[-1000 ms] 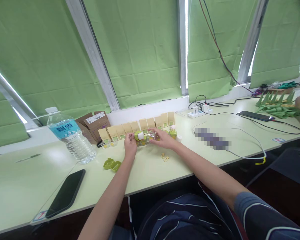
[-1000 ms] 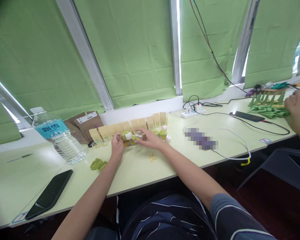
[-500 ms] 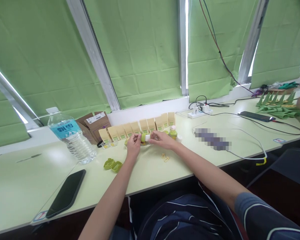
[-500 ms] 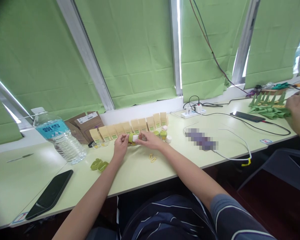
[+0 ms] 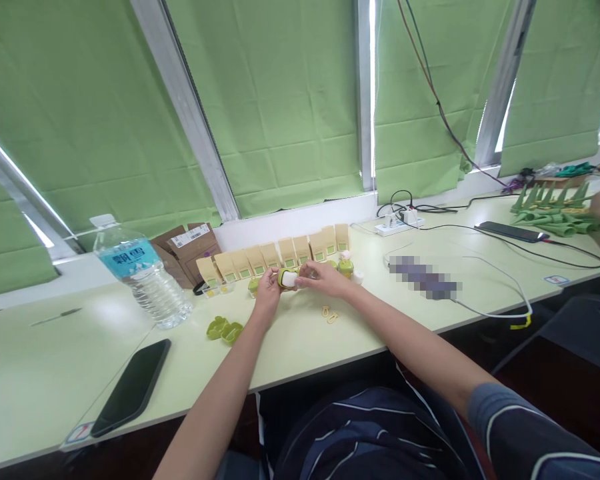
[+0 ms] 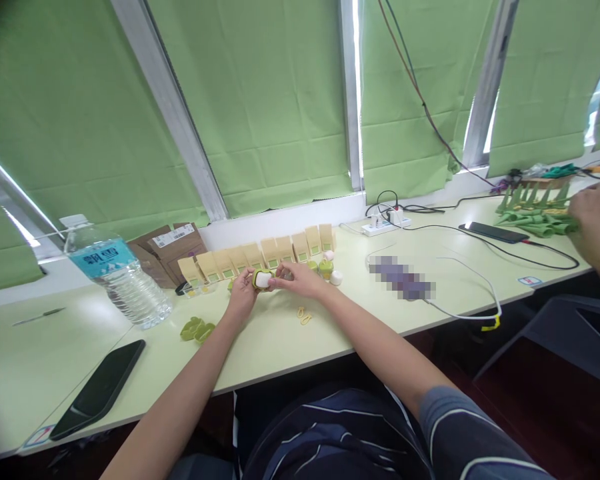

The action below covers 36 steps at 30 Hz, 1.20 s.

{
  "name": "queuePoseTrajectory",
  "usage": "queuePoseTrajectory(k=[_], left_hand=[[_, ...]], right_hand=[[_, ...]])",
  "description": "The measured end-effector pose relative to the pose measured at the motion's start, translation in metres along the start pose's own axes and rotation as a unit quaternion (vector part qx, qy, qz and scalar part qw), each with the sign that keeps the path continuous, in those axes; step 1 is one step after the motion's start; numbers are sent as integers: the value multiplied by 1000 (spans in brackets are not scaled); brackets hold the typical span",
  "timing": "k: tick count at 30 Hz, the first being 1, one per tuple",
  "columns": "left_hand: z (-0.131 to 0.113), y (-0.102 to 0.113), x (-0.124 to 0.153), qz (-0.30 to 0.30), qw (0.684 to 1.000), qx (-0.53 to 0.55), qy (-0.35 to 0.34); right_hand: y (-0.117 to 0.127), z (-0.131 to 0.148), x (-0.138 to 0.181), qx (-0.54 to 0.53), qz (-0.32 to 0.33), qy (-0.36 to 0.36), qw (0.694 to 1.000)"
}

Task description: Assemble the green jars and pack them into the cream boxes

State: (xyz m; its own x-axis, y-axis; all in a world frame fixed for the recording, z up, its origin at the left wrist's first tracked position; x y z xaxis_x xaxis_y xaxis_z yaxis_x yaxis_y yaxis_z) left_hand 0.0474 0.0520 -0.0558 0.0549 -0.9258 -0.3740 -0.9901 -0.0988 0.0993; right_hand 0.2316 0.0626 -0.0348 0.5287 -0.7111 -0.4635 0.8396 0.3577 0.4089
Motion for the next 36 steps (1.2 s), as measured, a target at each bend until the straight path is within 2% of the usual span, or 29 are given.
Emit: queuePoseTrajectory(k=[5, 10, 16, 19, 28, 36], left_hand=[[-2, 1, 1, 8, 1000, -2, 5], [-3, 2, 0, 10, 999, -49, -6], [-8, -2, 5, 33, 985, -154, -69], [-14, -4, 8, 27, 981, -172, -86], [-9, -1, 3, 3, 999, -31, -22], [-10, -5, 6, 45, 998, 38, -14]], right_hand=[[2, -3, 0, 3, -1, -6, 1000], [2, -3, 1, 1, 1, -8, 1000], [2, 1, 2, 18, -2, -9, 1000], [2, 1, 2, 11, -8, -16, 1000], [1, -3, -1, -13, -16, -30, 999], [4, -7, -2, 6, -13, -27, 1000]])
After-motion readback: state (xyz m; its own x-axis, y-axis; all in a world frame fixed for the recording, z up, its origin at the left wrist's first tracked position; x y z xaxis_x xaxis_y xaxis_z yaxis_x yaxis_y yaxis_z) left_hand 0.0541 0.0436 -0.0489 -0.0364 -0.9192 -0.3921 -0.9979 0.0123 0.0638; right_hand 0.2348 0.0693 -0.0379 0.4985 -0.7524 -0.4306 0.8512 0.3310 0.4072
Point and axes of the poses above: each hand's wrist, its own x-axis away from the middle knuckle, its own y-axis out of the back of the hand, z = x × y, the point moved 3 cm from there along -x, towards the middle knuckle, and after that the axes turned 10 degrees about -x, right-handed, at the moved point
